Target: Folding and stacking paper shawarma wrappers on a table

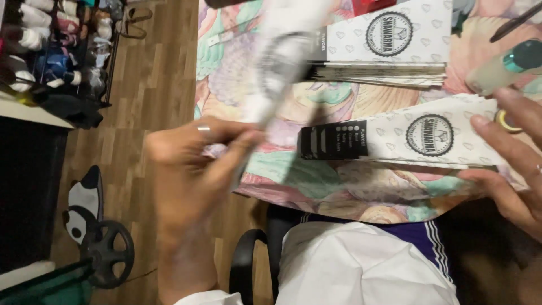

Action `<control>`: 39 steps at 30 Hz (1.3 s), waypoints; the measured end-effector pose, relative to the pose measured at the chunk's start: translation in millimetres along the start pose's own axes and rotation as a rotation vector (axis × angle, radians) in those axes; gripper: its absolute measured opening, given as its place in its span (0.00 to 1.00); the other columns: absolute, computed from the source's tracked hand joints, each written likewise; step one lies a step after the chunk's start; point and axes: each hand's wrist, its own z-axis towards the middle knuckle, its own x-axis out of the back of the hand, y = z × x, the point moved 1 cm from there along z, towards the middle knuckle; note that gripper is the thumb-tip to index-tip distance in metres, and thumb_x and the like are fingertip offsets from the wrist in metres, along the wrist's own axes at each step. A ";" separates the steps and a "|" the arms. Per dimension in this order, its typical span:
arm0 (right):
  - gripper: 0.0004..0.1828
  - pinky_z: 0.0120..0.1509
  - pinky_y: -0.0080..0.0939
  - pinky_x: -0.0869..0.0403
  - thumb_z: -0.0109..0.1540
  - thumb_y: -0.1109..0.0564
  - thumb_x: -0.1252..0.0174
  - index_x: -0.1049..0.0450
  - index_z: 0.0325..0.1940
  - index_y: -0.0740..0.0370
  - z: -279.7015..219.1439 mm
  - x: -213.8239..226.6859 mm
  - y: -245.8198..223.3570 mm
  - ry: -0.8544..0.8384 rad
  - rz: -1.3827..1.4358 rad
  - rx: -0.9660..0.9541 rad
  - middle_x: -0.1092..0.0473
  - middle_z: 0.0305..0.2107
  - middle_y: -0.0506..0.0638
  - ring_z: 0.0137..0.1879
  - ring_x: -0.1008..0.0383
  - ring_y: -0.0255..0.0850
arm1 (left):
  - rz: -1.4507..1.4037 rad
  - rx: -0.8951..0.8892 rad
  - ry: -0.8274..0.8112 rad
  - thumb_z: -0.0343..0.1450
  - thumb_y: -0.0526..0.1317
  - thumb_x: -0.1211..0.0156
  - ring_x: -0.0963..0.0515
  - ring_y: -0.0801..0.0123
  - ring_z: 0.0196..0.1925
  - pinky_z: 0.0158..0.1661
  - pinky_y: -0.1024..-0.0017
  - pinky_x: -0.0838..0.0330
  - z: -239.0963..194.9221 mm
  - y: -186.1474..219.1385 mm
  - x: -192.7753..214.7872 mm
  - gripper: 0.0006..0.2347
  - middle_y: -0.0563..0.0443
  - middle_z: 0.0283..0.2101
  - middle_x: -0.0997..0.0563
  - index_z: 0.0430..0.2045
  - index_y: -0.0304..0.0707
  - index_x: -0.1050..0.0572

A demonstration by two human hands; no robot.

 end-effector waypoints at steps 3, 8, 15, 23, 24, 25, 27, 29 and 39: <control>0.25 0.85 0.77 0.34 0.66 0.58 0.41 0.31 0.65 0.73 18.1 13.6 -42.7 0.162 0.064 0.043 0.33 0.66 0.77 0.75 0.32 0.77 | -0.207 -0.054 -0.143 0.68 0.32 0.29 0.15 0.72 0.24 0.24 0.80 0.18 9.1 10.6 -42.6 0.04 0.45 0.29 0.13 0.31 0.30 0.17; 0.15 0.63 0.65 0.26 0.69 0.54 0.38 0.22 0.57 0.63 49.5 40.1 -67.0 0.198 -0.152 0.223 0.25 0.52 0.58 0.56 0.27 0.60 | -0.408 0.063 -0.288 0.67 0.38 0.29 0.23 0.86 0.25 0.24 0.82 0.28 8.9 22.1 -99.5 0.05 0.54 0.25 0.14 0.24 0.35 0.17; 0.15 0.61 0.54 0.34 0.70 0.46 0.46 0.25 0.51 0.59 48.5 23.9 -47.4 0.070 -0.295 0.265 0.27 0.46 0.52 0.55 0.30 0.52 | -0.461 0.200 -0.500 0.64 0.42 0.26 0.39 0.89 0.22 0.20 0.79 0.46 6.9 26.0 -128.7 0.09 0.64 0.14 0.26 0.17 0.39 0.17; 0.08 0.42 0.52 0.29 0.69 0.61 0.50 0.27 0.38 0.64 24.7 19.6 -71.5 -0.034 -0.296 0.303 0.34 0.26 0.52 0.34 0.33 0.52 | -0.394 0.111 -0.433 0.67 0.40 0.29 0.37 0.86 0.18 0.17 0.80 0.43 33.5 -1.8 -150.3 0.06 0.60 0.17 0.21 0.24 0.38 0.15; 0.13 0.38 0.52 0.31 0.69 0.61 0.58 0.28 0.38 0.67 18.0 22.2 -80.1 -0.066 -0.247 0.341 0.36 0.24 0.53 0.30 0.35 0.52 | -0.249 -0.010 -0.319 0.69 0.39 0.31 0.35 0.84 0.13 0.14 0.82 0.42 40.6 -8.7 -152.2 0.05 0.55 0.18 0.18 0.26 0.37 0.15; 0.13 0.38 0.52 0.31 0.69 0.61 0.58 0.28 0.38 0.67 1.7 19.9 -79.7 -0.068 -0.244 0.341 0.36 0.24 0.53 0.30 0.35 0.52 | -0.250 -0.007 -0.319 0.69 0.39 0.31 0.35 0.84 0.13 0.14 0.82 0.42 45.0 -22.4 -159.6 0.05 0.55 0.18 0.18 0.26 0.37 0.15; 0.11 0.32 0.45 0.30 0.69 0.56 0.53 0.28 0.39 0.63 -33.8 15.9 -81.3 -0.092 -0.144 0.602 0.33 0.24 0.52 0.31 0.29 0.49 | -0.115 -0.217 -0.082 0.68 0.32 0.29 0.27 0.77 0.19 0.24 0.74 0.33 54.0 -47.1 -173.9 0.03 0.54 0.19 0.22 0.27 0.35 0.19; 0.10 0.27 0.40 0.34 0.69 0.57 0.52 0.30 0.34 0.59 -70.2 8.2 -76.0 -0.096 -0.181 0.637 0.36 0.22 0.47 0.26 0.33 0.42 | -0.116 -0.240 -0.053 0.69 0.32 0.30 0.20 0.72 0.24 0.26 0.72 0.30 51.6 -58.6 -185.5 0.03 0.51 0.24 0.18 0.31 0.36 0.20; 0.04 0.28 0.43 0.31 0.63 0.57 0.42 0.26 0.38 0.59 -57.4 17.0 -71.0 -0.080 0.057 0.227 0.29 0.27 0.49 0.24 0.32 0.45 | -0.029 -0.517 -0.050 0.67 0.20 0.44 0.26 0.59 0.24 0.23 0.62 0.35 3.7 -56.6 -235.3 0.09 0.47 0.23 0.23 0.34 0.32 0.23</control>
